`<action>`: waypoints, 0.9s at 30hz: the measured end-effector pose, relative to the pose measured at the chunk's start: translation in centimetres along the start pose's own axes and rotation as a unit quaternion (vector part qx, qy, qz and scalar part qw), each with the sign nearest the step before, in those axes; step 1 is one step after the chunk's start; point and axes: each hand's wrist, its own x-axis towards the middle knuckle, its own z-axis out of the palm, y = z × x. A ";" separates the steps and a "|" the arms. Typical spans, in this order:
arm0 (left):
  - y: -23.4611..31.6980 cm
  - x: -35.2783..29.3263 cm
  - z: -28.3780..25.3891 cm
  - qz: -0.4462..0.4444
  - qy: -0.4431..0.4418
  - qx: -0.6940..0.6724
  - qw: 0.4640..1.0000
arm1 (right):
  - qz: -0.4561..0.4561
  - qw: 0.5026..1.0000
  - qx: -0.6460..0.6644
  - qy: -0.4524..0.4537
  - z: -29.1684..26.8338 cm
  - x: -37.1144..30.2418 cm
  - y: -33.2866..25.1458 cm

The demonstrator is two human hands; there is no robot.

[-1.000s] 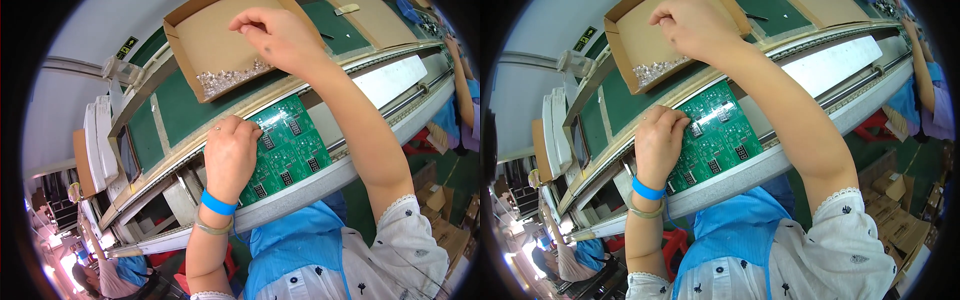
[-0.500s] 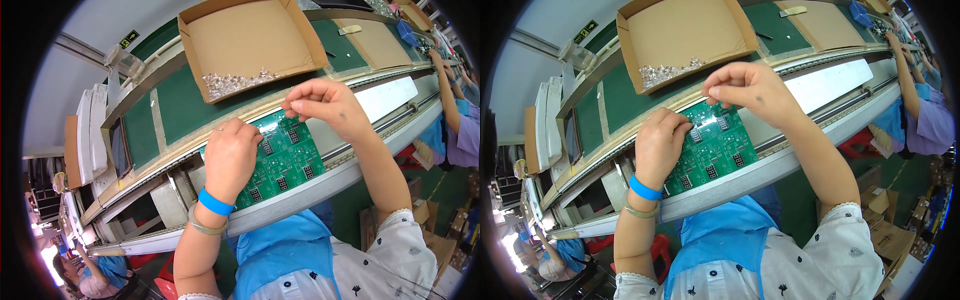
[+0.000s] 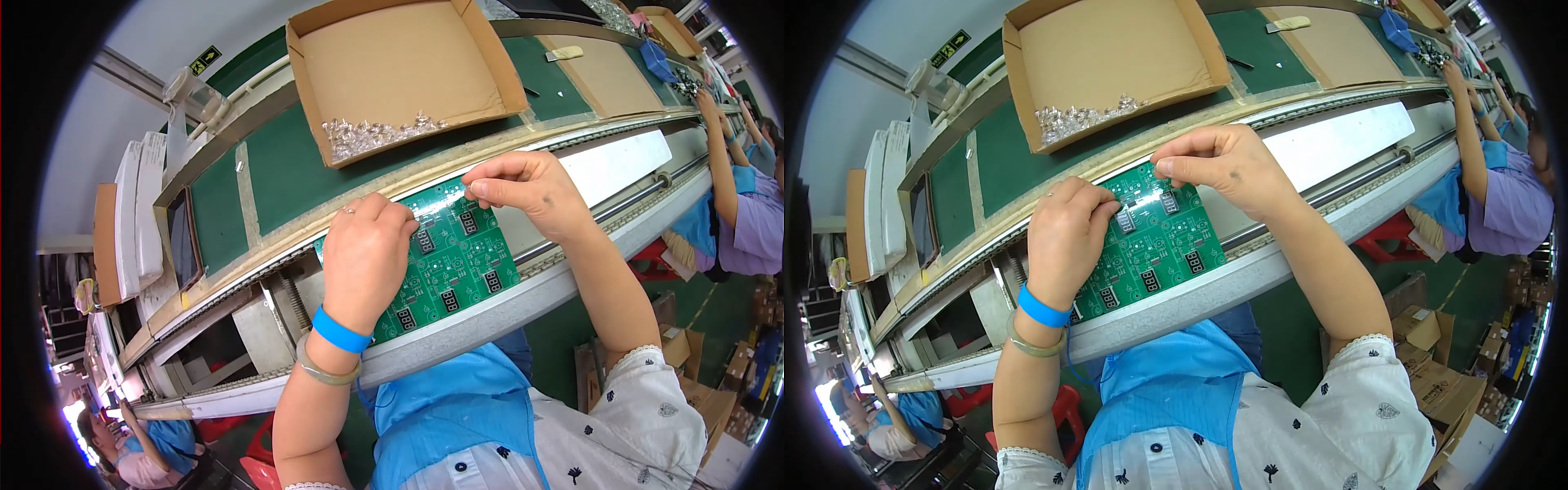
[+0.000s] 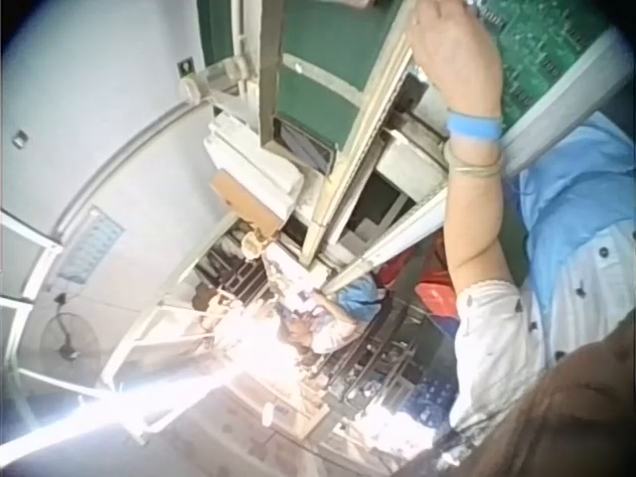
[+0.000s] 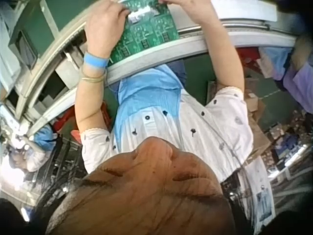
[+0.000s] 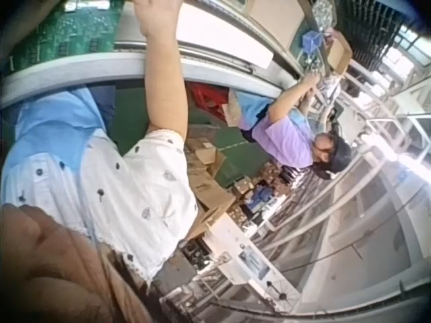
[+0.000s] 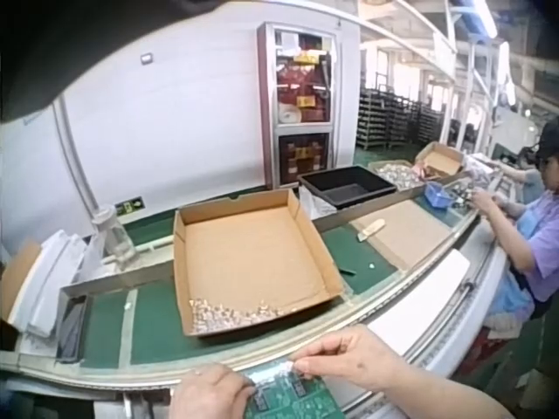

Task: The person inserts small electronic components into designated slots on a printed circuit board (PCB) by hand.

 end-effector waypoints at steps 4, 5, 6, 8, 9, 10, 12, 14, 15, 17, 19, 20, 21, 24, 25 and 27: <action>0.1 0.0 0.0 0.003 0.004 0.003 1.000 | -0.030 0.999 -0.014 0.018 -0.1 0.3 0.9; 0.1 0.0 0.0 0.002 0.002 0.003 1.000 | -0.041 0.999 -0.027 0.016 -0.3 0.5 1.1; 0.1 0.0 -0.1 0.000 0.001 0.002 1.000 | -0.041 0.999 -0.027 0.016 -0.4 0.6 1.2; 0.2 0.0 -0.2 0.001 -0.003 0.003 1.000 | -0.079 0.984 -0.159 0.021 -0.6 0.7 1.4; 0.2 0.0 -0.3 0.001 -0.006 0.003 1.000 | -0.080 0.984 -0.159 0.021 -0.6 0.7 1.5; 0.2 0.0 -0.3 0.001 -0.006 0.004 1.000 | -0.122 0.963 -0.239 0.010 -0.6 0.7 1.5; 0.3 0.0 -0.4 -0.007 0.003 -0.005 1.000 | -0.164 0.934 -0.317 -0.002 -0.5 0.8 1.6; 0.2 0.2 -0.8 -0.009 0.022 -0.011 1.000 | -0.186 0.917 -0.352 -0.012 -0.3 0.8 1.8; 0.2 0.3 -1.0 -0.010 0.040 -0.018 0.999 | -0.187 0.917 -0.351 -0.012 -0.2 0.9 1.7; -0.2 1.0 -1.8 0.004 0.051 -0.010 0.999 | -0.199 0.907 -0.371 -0.004 0.0 0.8 1.3; -0.4 2.0 -2.6 0.019 0.062 -0.001 0.998 | -0.194 0.905 -0.378 -0.002 0.2 0.7 1.0; -0.4 2.5 -2.8 0.014 0.079 0.001 0.997 | -0.190 0.903 -0.385 0.000 0.3 0.7 0.9; -0.5 3.0 -3.1 0.010 0.096 0.003 0.995 | -0.191 0.903 -0.385 0.000 0.3 0.6 0.9; -0.7 4.8 -3.7 0.012 0.103 0.007 0.995 | -0.192 0.904 -0.382 0.006 0.5 0.6 0.9; -0.8 5.5 -3.8 0.017 0.106 0.008 0.994 | -0.181 0.909 -0.375 0.009 0.5 0.6 0.9; -0.8 6.8 -3.8 0.013 0.104 -0.003 0.995 | -0.170 0.914 -0.368 0.012 0.6 0.6 0.9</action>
